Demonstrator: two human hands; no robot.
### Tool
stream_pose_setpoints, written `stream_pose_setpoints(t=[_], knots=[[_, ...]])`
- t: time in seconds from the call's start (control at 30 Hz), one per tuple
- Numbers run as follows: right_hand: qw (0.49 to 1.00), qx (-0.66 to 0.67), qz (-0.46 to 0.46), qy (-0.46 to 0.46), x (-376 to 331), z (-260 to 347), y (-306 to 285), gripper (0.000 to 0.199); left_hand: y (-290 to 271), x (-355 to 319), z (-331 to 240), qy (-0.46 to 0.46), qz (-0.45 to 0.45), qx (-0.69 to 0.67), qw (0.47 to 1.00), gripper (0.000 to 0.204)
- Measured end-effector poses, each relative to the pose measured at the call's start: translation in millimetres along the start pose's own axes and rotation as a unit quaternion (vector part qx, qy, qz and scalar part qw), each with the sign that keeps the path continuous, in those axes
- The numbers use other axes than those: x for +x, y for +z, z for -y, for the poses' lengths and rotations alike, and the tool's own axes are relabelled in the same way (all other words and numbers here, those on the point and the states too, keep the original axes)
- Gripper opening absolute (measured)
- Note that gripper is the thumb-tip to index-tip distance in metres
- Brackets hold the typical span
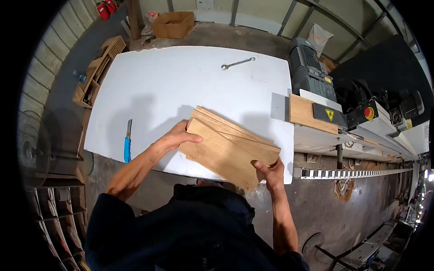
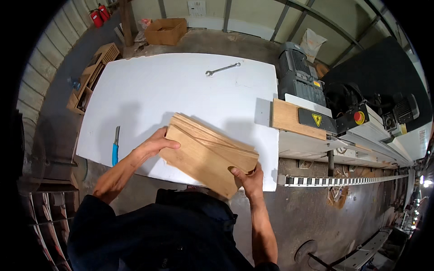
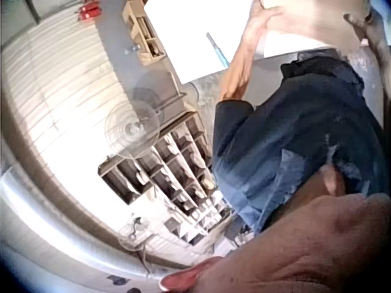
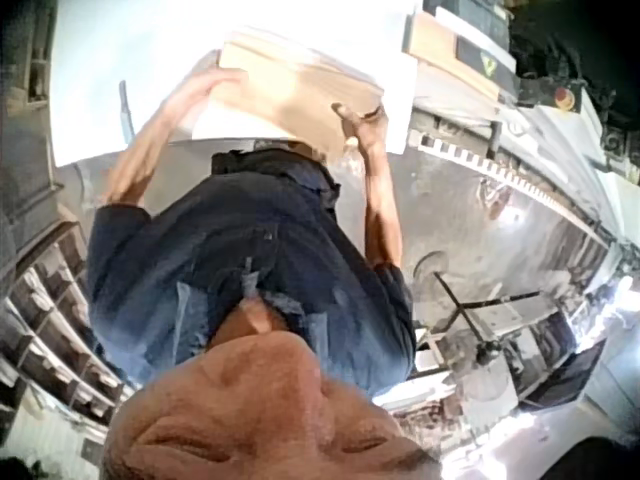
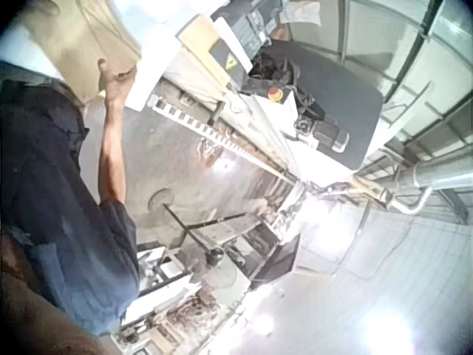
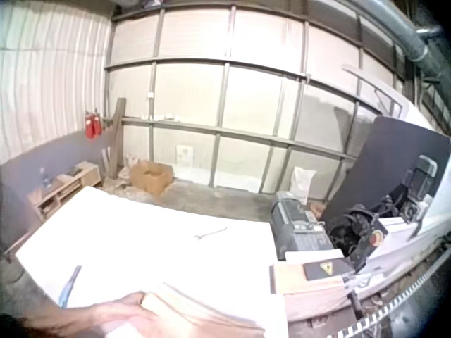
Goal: The person scrapes the surface of wood panels, stacks them, and places the bundle onto a large wooden pallet.
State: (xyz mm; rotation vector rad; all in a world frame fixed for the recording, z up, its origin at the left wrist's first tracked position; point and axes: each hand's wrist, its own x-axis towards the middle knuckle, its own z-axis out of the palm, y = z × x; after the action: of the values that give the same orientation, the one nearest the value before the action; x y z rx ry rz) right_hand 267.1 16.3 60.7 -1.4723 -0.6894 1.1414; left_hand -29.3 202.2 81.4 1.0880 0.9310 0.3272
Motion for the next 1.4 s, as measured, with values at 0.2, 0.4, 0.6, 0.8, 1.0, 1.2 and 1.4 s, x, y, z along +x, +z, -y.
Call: stream_pose_setpoints(t=[0.2,0.4,0.6,0.8,1.0,1.2,1.4], knots=[[0.975,-0.064,0.046,-0.205,19,-1,8,0.094,-26,1,46,0.188,-0.055,0.189,0.962,0.101],[0.972,-0.076,0.013,-0.223,16,-21,14,0.119,-23,-5,71,0.274,-0.100,0.181,0.939,0.106],[0.969,-0.088,0.022,-0.228,22,-23,6,0.123,-20,-3,65,0.281,-0.032,0.082,0.956,0.110],[0.980,0.037,-0.006,-0.195,20,-23,29,0.110,-8,0,68,0.291,-0.032,-0.006,0.956,0.117],[0.979,-0.002,0.024,-0.204,25,-38,11,0.117,-25,-8,59,0.268,-0.015,0.090,0.959,0.122],[0.981,-0.013,0.019,-0.193,17,-34,20,0.126,-13,-5,66,0.277,-0.020,0.045,0.960,0.125],[0.978,-0.069,-0.022,-0.194,21,-44,10,0.122,-17,0,76,0.299,-0.036,0.046,0.952,0.121]])
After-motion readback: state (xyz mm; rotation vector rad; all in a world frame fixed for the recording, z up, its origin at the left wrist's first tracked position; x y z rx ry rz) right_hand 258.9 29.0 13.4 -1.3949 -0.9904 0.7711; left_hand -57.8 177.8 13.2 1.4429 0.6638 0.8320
